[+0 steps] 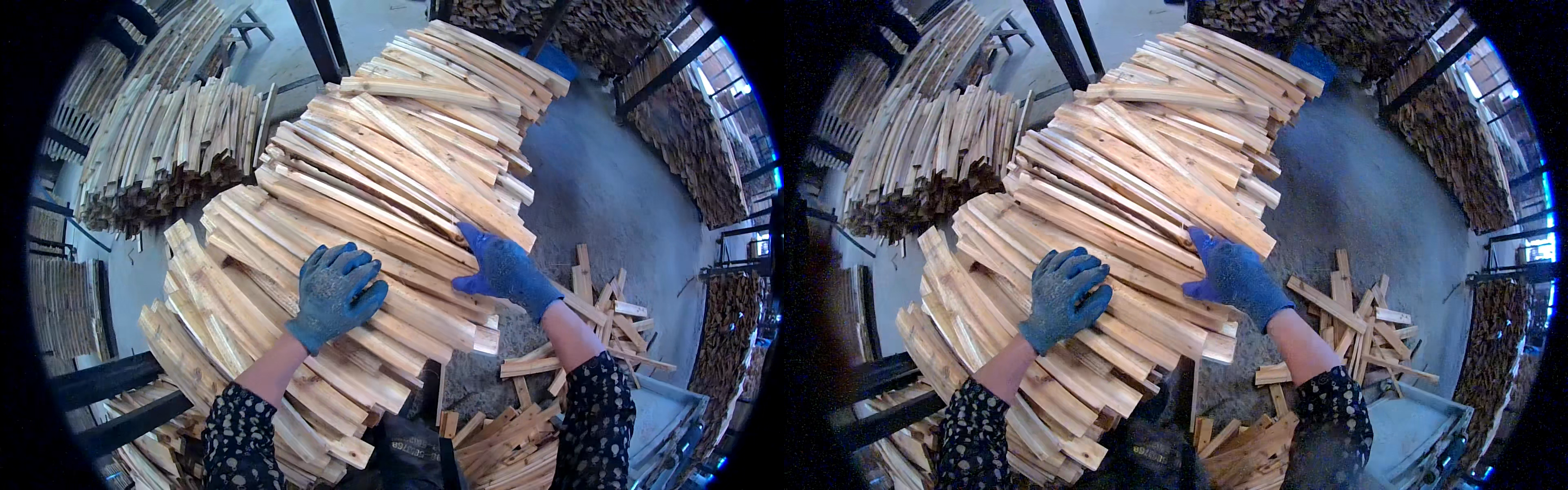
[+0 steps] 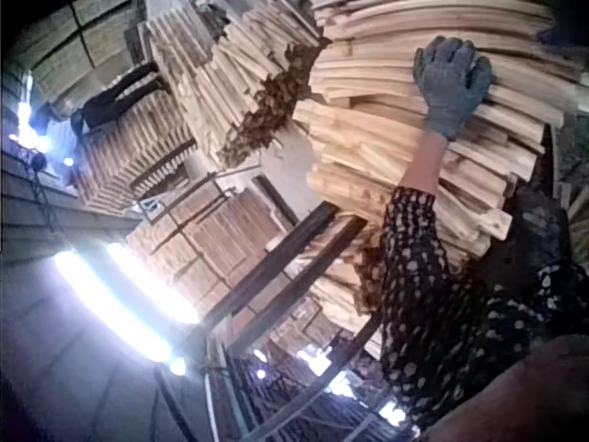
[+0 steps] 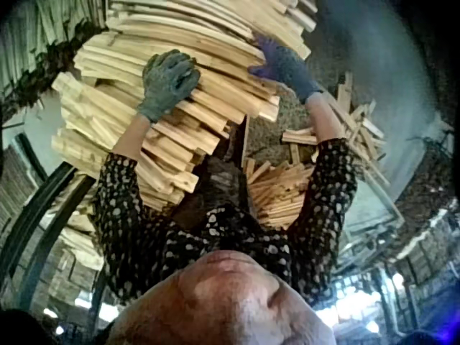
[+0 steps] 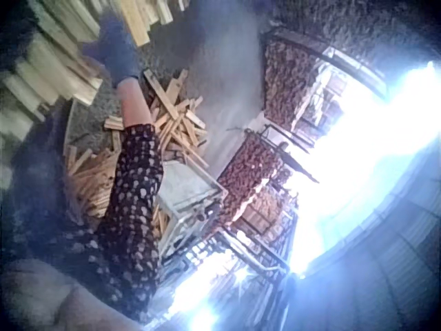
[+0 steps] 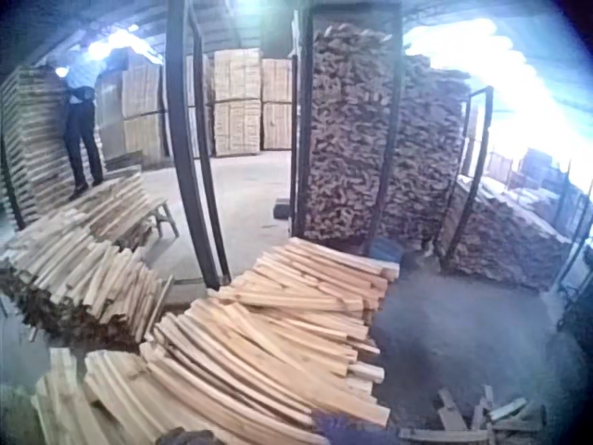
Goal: The person repeatedly picks up bundles of light-colored wooden planks from a large pile on the floor and arranges them into a neat stack on a metal rack. The person wears blue gloves and uses both hands to lift and align the planks, working in a warehouse environment filled with wood.
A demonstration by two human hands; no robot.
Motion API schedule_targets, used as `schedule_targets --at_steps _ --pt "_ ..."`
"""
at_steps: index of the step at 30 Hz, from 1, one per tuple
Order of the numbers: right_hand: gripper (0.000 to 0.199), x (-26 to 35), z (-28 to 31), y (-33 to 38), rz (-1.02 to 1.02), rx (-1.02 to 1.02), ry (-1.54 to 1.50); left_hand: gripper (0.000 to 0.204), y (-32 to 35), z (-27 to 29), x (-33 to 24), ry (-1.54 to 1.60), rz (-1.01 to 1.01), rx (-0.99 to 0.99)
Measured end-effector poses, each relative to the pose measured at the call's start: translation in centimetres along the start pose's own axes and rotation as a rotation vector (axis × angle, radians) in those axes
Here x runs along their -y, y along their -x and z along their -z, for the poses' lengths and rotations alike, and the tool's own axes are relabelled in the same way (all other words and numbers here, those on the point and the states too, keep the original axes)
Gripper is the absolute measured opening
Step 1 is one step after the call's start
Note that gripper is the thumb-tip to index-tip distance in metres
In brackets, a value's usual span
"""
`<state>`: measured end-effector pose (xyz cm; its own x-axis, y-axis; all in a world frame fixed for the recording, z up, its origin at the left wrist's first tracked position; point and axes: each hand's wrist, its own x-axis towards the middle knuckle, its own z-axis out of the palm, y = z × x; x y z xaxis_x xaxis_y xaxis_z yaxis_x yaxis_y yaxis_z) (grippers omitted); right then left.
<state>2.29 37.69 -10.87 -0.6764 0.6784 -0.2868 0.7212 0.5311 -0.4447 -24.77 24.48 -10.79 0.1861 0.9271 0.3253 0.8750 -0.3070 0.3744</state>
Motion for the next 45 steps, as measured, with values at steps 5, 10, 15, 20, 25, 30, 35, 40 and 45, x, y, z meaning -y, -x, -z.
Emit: schedule_targets --at_steps 5,10,15,20,25,30,35,40,45 --pt "0.075 -0.9 1.1 -0.3 -0.016 0.069 -0.056 0.027 -0.9 -0.7 0.1 0.006 -0.025 -0.032" --pt "0.063 -1.7 1.9 2.5 0.027 -0.055 -0.187 0.026 -0.9 -0.7 0.3 0.005 -0.003 -0.005" --pt "0.057 -1.9 4.6 11.0 -0.239 -0.085 -0.562 0.027 -0.3 -0.2 0.6 -0.030 -0.011 -0.001" --pt "0.043 -0.2 0.9 24.0 -0.601 -0.237 -1.298 0.025 -0.5 -1.3 -0.5 -0.059 -0.035 -0.014" --pt "0.039 4.4 -10.1 37.2 -0.830 -0.371 -1.646 0.026 0.4 -1.3 0.8 -0.044 -0.027 0.019" --pt "0.051 11.8 -21.5 45.4 -1.188 -0.431 -1.940 0.031 -1.0 -0.1 0.0 -0.068 0.053 0.035" --pt "0.033 15.7 -29.0 51.4 -1.291 -0.517 -1.914 0.036 -6.5 -4.6 -11.8 0.028 -0.203 0.143" --pt "0.031 22.9 -35.4 59.4 -1.230 -0.488 -1.898 0.042 1.9 -8.0 -22.9 0.456 -0.151 0.570" --pt "0.024 36.3 -44.4 62.2 -1.407 -1.212 -2.536 0.036 11.9 -13.5 -26.4 0.423 -0.245 0.970"
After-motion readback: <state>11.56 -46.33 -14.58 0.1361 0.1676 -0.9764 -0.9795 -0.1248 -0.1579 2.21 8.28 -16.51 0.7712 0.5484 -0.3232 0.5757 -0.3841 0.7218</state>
